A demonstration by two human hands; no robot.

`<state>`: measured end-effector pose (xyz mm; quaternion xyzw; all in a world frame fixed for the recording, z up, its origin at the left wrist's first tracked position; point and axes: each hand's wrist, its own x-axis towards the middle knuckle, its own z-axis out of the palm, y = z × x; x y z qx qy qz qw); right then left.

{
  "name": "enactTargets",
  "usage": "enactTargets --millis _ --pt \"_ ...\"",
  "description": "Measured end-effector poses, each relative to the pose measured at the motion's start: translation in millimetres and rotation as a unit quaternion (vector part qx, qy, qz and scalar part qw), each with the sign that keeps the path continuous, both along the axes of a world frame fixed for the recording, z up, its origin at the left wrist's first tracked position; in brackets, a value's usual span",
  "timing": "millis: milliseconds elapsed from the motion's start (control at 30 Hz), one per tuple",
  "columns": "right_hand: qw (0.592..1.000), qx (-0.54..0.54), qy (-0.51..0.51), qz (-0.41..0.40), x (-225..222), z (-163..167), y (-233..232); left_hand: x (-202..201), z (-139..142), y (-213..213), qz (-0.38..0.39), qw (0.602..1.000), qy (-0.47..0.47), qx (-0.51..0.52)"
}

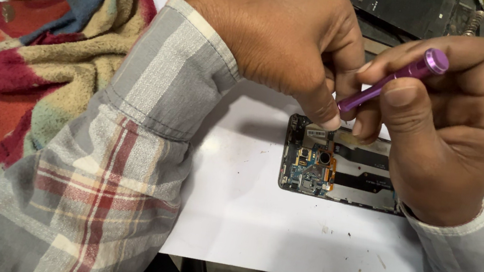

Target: The person opens a smartphone and uses a purple screwdriver to remove screws from the internal components. The person then removes a small component from the motherboard and places it on the table.

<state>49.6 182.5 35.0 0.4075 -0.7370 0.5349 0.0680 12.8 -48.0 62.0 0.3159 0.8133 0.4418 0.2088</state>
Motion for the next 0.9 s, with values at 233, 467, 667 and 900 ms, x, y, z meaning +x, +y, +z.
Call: enactTargets --millis 233,467,667,900 --pt "0.998 0.019 -0.051 -0.025 7.5 11.5 -3.6 0.4 1.3 0.1 -0.018 0.999 0.012 0.026" --pt "0.997 0.028 -0.055 -0.051 6.2 11.2 -7.7 0.7 2.2 1.2 -0.011 1.0 -0.004 0.026" --pt "0.999 -0.004 0.013 -0.045 4.0 2.6 -10.2 1.3 2.0 4.0 0.009 1.0 0.008 -0.013" --pt "0.996 0.017 0.018 -0.089 7.1 -3.7 -1.4 5.4 4.6 3.8 0.064 0.983 -0.011 -0.172"
